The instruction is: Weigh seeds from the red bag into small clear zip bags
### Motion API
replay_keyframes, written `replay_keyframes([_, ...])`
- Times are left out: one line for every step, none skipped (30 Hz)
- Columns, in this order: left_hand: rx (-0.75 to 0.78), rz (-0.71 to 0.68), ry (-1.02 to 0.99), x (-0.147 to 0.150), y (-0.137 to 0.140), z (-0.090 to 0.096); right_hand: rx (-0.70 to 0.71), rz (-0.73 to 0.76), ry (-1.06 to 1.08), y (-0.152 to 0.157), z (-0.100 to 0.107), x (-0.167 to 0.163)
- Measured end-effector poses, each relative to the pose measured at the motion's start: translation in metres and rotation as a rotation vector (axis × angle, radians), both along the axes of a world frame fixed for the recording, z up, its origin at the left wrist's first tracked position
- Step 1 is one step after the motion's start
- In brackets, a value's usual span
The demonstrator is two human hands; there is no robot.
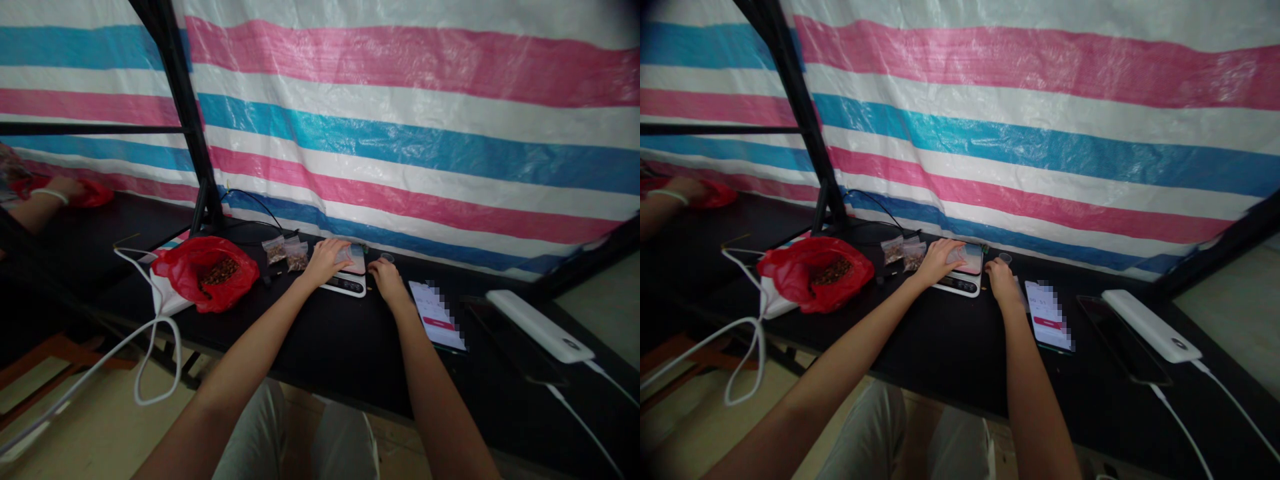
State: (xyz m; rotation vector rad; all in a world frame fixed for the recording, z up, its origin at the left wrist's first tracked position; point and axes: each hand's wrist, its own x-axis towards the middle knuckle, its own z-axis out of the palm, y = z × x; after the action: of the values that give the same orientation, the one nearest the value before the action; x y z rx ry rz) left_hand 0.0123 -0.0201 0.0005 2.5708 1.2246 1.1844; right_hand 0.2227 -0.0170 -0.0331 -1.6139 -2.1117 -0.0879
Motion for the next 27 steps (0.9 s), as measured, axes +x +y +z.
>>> replay_keyframes([-0.003, -0.004, -0.006, 0.0, 0.0, 0.0, 0.027, 0.0, 0.047, 0.001, 0.001, 0.001])
replay_keyframes([-0.008, -0.011, -0.014, 0.0, 0.0, 0.0, 0.061, 0.002, 0.106, 0.001, 0.003, 0.001])
replay_keyframes([-0.015, -0.02, -0.023, 0.0, 0.001, 0.0, 0.099, 0.005, 0.179, 0.001, 0.005, 0.0])
replay_keyframes([-0.021, -0.031, -0.037, 0.0, 0.001, 0.0, 0.14, 0.006, 0.266, 0.001, 0.009, -0.001])
replay_keyframes([-0.025, -0.046, -0.055, 0.001, 0.002, 0.0, 0.178, 0.006, 0.362, 0.0, 0.014, -0.003])
replay_keyframes([-0.029, -0.064, -0.078, 0.002, 0.003, 0.0, 0.209, 0.011, 0.459, -0.001, 0.019, -0.006])
replay_keyframes([-0.031, -0.086, -0.103, 0.002, 0.003, -0.001, 0.234, 0.02, 0.546, -0.004, 0.025, -0.01])
replay_keyframes([-0.034, -0.109, -0.131, 0.003, 0.004, -0.001, 0.254, 0.035, 0.617, -0.007, 0.031, -0.014])
replay_keyframes([-0.038, -0.132, -0.159, 0.005, 0.004, -0.001, 0.272, 0.05, 0.67, -0.01, 0.037, -0.018])
replay_keyframes([-0.045, -0.154, -0.185, 0.006, 0.004, -0.001, 0.287, 0.063, 0.705, -0.013, 0.041, -0.023])
replay_keyframes([-0.058, -0.172, -0.208, 0.007, 0.004, -0.001, 0.297, 0.069, 0.73, -0.016, 0.045, -0.026])
replay_keyframes([-0.073, -0.186, -0.231, 0.008, 0.004, -0.001, 0.304, 0.069, 0.757, -0.018, 0.047, -0.03])
replay_keyframes([-0.092, -0.198, -0.253, 0.009, 0.004, -0.001, 0.305, 0.073, 0.79, -0.02, 0.049, -0.032])
replay_keyframes([-0.113, -0.209, -0.275, 0.01, 0.004, -0.001, 0.294, 0.088, 0.829, -0.021, 0.05, -0.035])
replay_keyframes([-0.136, -0.223, -0.299, 0.012, 0.004, -0.001, 0.269, 0.119, 0.865, -0.022, 0.05, -0.036])
replay_keyframes([-0.162, -0.239, -0.326, 0.013, 0.004, -0.002, 0.236, 0.16, 0.889, -0.023, 0.051, -0.037])
replay_keyframes([-0.191, -0.26, -0.354, 0.014, 0.004, -0.002, 0.204, 0.203, 0.894, -0.023, 0.051, -0.038])
replay_keyframes([-0.222, -0.284, -0.382, 0.015, 0.004, -0.002, 0.177, 0.243, 0.876, -0.024, 0.052, -0.039])
replay_keyframes([-0.256, -0.307, -0.406, 0.016, 0.004, -0.003, 0.158, 0.274, 0.841, -0.025, 0.053, -0.039])
replay_keyframes([-0.289, -0.329, -0.427, 0.017, 0.003, -0.003, 0.15, 0.294, 0.794, -0.027, 0.054, -0.04])
replay_keyframes([-0.318, -0.348, -0.447, 0.018, 0.003, -0.003, 0.149, 0.305, 0.748, -0.028, 0.056, -0.04])
replay_keyframes([-0.345, -0.364, -0.464, 0.018, 0.002, -0.003, 0.15, 0.311, 0.707, -0.03, 0.057, -0.041])
replay_keyframes([-0.37, -0.377, -0.48, 0.019, 0.001, -0.003, 0.151, 0.316, 0.673, -0.031, 0.059, -0.041])
replay_keyframes([-0.394, -0.392, -0.495, 0.019, 0.001, -0.002, 0.149, 0.321, 0.648, -0.032, 0.06, -0.042])
replay_keyframes([-0.416, -0.412, -0.509, 0.019, 0.001, -0.002, 0.146, 0.324, 0.631, -0.034, 0.062, -0.042])
replay_keyframes([-0.438, -0.433, -0.521, 0.019, 0.0, -0.002, 0.142, 0.325, 0.62, -0.035, 0.063, -0.042])
replay_keyframes([-0.458, -0.449, -0.532, 0.019, 0.0, -0.002, 0.136, 0.325, 0.613, -0.036, 0.063, -0.042])
